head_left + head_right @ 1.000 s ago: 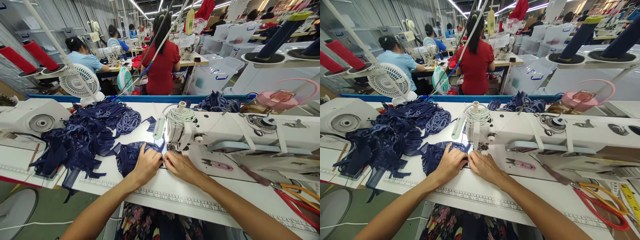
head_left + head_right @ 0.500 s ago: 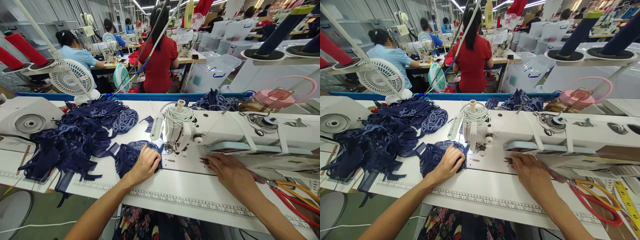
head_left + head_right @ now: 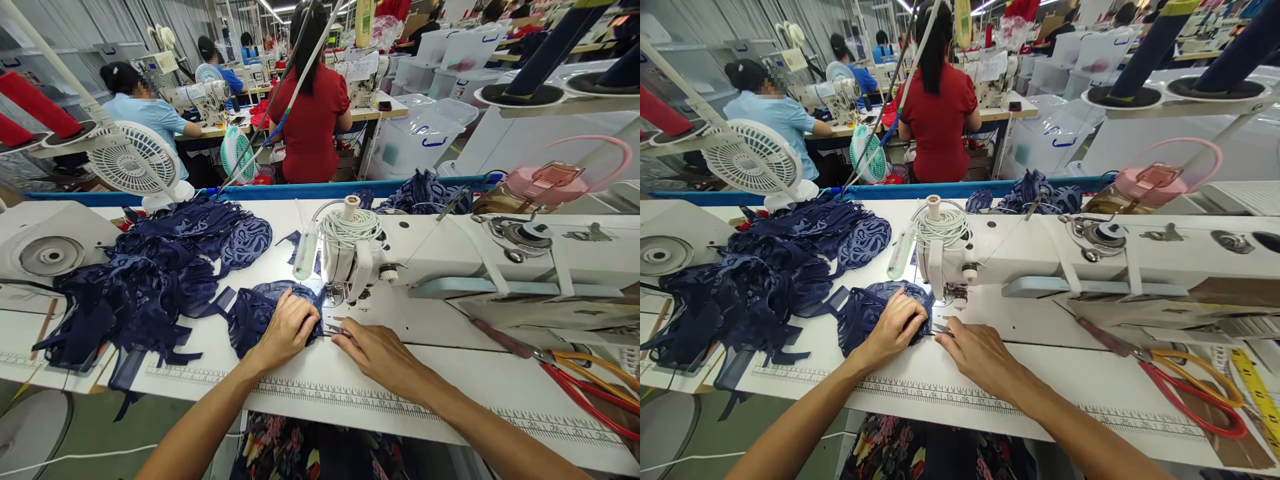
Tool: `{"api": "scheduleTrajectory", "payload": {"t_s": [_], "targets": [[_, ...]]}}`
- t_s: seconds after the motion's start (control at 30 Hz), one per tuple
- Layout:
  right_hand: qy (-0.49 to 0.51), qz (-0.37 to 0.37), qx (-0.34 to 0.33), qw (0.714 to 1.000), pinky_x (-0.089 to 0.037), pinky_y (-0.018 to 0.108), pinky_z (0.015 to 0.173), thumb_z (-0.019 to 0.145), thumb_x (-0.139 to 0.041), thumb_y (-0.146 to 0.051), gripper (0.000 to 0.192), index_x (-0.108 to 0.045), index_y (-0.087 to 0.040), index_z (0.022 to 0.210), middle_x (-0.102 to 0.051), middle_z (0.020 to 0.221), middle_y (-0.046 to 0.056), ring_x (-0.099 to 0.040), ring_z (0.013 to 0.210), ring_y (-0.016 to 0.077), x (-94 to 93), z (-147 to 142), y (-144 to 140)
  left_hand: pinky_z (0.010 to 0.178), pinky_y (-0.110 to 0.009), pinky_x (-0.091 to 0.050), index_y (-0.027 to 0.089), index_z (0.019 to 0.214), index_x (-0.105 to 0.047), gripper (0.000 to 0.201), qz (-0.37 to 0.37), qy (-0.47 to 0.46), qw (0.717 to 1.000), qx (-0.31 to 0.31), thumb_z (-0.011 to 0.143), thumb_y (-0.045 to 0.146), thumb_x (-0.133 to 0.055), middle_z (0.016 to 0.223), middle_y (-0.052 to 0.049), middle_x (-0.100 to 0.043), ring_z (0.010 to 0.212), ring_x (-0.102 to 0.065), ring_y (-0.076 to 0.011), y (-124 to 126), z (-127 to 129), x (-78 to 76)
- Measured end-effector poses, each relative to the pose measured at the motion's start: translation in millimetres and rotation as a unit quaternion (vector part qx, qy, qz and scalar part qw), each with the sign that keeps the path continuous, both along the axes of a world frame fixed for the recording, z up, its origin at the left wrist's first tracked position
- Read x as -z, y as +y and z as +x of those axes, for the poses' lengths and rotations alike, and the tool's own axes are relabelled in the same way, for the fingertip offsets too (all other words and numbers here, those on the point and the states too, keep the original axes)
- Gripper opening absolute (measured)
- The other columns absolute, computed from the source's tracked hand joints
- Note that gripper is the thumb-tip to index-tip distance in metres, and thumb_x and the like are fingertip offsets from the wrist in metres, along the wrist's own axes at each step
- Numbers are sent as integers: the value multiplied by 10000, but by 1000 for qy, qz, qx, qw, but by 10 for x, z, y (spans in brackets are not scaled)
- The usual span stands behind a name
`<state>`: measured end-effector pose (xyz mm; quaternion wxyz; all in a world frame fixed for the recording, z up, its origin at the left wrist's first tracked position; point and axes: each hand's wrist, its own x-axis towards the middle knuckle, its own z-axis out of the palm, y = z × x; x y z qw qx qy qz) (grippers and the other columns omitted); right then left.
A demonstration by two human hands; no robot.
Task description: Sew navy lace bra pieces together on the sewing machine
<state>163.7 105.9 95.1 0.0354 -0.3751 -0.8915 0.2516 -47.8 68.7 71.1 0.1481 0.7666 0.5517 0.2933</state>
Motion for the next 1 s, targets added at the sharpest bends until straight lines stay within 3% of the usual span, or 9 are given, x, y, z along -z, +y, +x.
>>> {"api": "scheduleTrajectory", "payload": {"t_s": [0.27, 0.43, 0.53, 0.63, 0.73, 0.9, 1.0], "targets": [[-20, -2, -3, 1000, -263, 252, 536, 1011, -329, -392, 354, -429, -219, 720, -535, 583, -30, -503, 528, 144, 11, -177, 105, 1132, -456, -249, 207, 852, -545, 173, -5, -10, 1000, 5, 964, 205, -412, 811, 12, -615, 806, -541, -143, 12, -17, 13], [-16, 13, 3, 1000, -291, 245, 530, 1021, -312, -376, 355, -482, -216, 753, -570, 592, -32, -534, 528, 136, 29, -73, 112, 1136, -466, -242, 211, 844, -529, 180, -12, -34, 999, 4, 970, 214, -400, 806, 9, -605, 807, -552, -150, 28, -28, 19], [-47, 125, 42, 990, -302, 254, 506, 1025, -287, -388, 381, -549, -196, 825, -613, 622, 3, -550, 517, 147, 104, 121, 161, 1104, -437, -302, 208, 851, -522, 176, -15, -80, 996, -22, 966, 178, -392, 811, 7, -591, 794, -556, -145, 43, -41, 22], [-43, 315, 69, 945, -378, 279, 581, 1003, -383, -381, 354, -610, -149, 861, -671, 788, 99, -614, 690, 192, 148, 278, 207, 943, -364, -439, 205, 919, -530, 146, 14, -105, 992, -67, 956, 160, -396, 892, -35, -592, 870, -557, -175, 32, -57, -21], [-4, 398, 17, 917, -420, 333, 748, 970, -467, -225, 192, -639, -146, 1005, -673, 944, 128, -609, 885, 237, 113, 269, 190, 956, -384, -431, 204, 965, -535, 162, 47, -62, 994, -80, 950, 133, -390, 959, -53, -600, 937, -553, -189, -43, -71, -112], [58, 296, -122, 946, -398, 285, 652, 861, -384, 51, 445, -579, -213, 1162, -646, 1007, 62, -577, 830, 183, 87, -68, 132, 1109, -524, -308, 218, 1064, -535, 159, 13, 58, 998, -2, 915, 274, -533, 1013, -46, -616, 974, -567, -202, -306, -50, -134], [100, 261, -165, 946, -395, 267, 622, 862, -400, 36, 375, -604, -199, 1073, -640, 992, 59, -560, 865, 184, 167, -294, 160, 1099, -559, -317, 200, 1106, -527, 240, 12, 113, 994, -5, 881, 275, -567, 1095, -84, -604, 1054, -551, -242, -460, -37, -5]]}}
